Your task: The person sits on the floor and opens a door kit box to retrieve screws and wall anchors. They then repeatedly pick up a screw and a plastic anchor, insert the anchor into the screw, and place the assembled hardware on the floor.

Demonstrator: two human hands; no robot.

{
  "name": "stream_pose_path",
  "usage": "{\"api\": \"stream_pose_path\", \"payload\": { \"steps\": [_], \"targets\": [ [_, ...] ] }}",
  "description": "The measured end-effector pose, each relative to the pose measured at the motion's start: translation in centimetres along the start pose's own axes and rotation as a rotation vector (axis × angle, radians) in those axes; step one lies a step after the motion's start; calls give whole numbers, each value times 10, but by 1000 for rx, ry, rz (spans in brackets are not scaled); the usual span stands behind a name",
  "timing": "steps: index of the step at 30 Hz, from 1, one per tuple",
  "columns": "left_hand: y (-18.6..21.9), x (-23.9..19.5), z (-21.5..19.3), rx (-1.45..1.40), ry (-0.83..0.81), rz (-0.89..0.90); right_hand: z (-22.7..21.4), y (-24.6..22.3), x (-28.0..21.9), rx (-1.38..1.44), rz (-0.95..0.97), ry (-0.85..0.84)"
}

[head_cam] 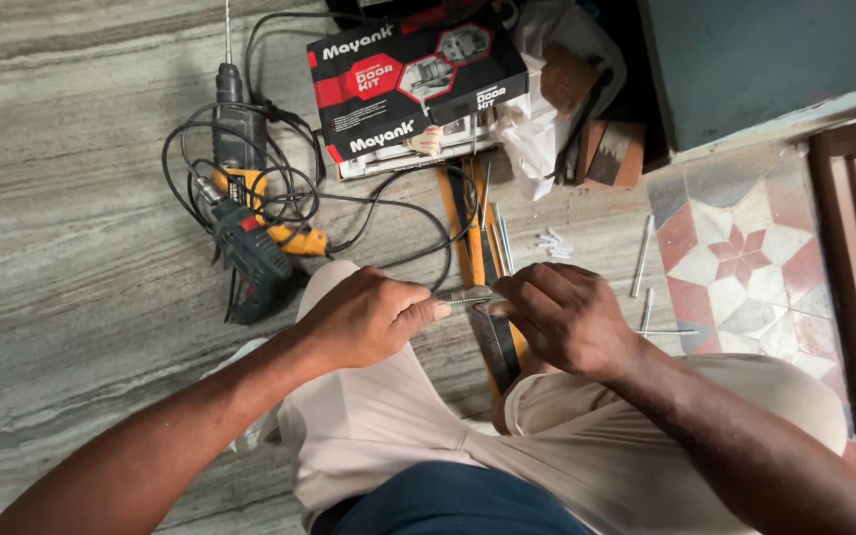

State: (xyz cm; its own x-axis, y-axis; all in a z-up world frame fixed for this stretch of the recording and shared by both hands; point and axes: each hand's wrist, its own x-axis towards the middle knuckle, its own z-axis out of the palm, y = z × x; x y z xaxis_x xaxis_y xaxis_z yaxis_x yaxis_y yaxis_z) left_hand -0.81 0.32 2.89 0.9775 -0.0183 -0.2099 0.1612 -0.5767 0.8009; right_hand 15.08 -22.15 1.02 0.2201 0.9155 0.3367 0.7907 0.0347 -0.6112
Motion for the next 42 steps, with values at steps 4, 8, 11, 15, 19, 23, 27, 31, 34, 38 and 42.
{"api": "stream_pose_path", "payload": {
  "steps": [4,8,11,15,19,23,27,31,34,38,42],
  "targets": [
    [2,4,7,-141,-94,-101,3,12,-4,-142,-261,69],
    [4,5,11,-145,-55,-6,19,2,-13,-65,-127,176],
    [3,2,10,-1,8,65,36,-17,-22,131,326,123],
    [0,-5,12,267,-135,100,45,-24,-30,531,864,-178],
    [-6,-10,14,399,-104,191,38,-22,-26,625,864,-279],
    [-25,-5,11,27,-76,-90,19,-16,-6,-24,82,90],
    [-27,-10,22,-483,-230,-313,-4,-2,4,-203,-351,166],
    [-14,-17,26,-464,-223,-304,-3,-5,-3,-109,-242,154],
    [0,-17,21,-132,59,36,13,-20,-15,-9,41,157],
    [13,-2,10,118,56,45,16,-21,-11,153,353,28],
    [4,16,10,57,-105,-209,3,6,8,356,624,-211]
  ]
}}
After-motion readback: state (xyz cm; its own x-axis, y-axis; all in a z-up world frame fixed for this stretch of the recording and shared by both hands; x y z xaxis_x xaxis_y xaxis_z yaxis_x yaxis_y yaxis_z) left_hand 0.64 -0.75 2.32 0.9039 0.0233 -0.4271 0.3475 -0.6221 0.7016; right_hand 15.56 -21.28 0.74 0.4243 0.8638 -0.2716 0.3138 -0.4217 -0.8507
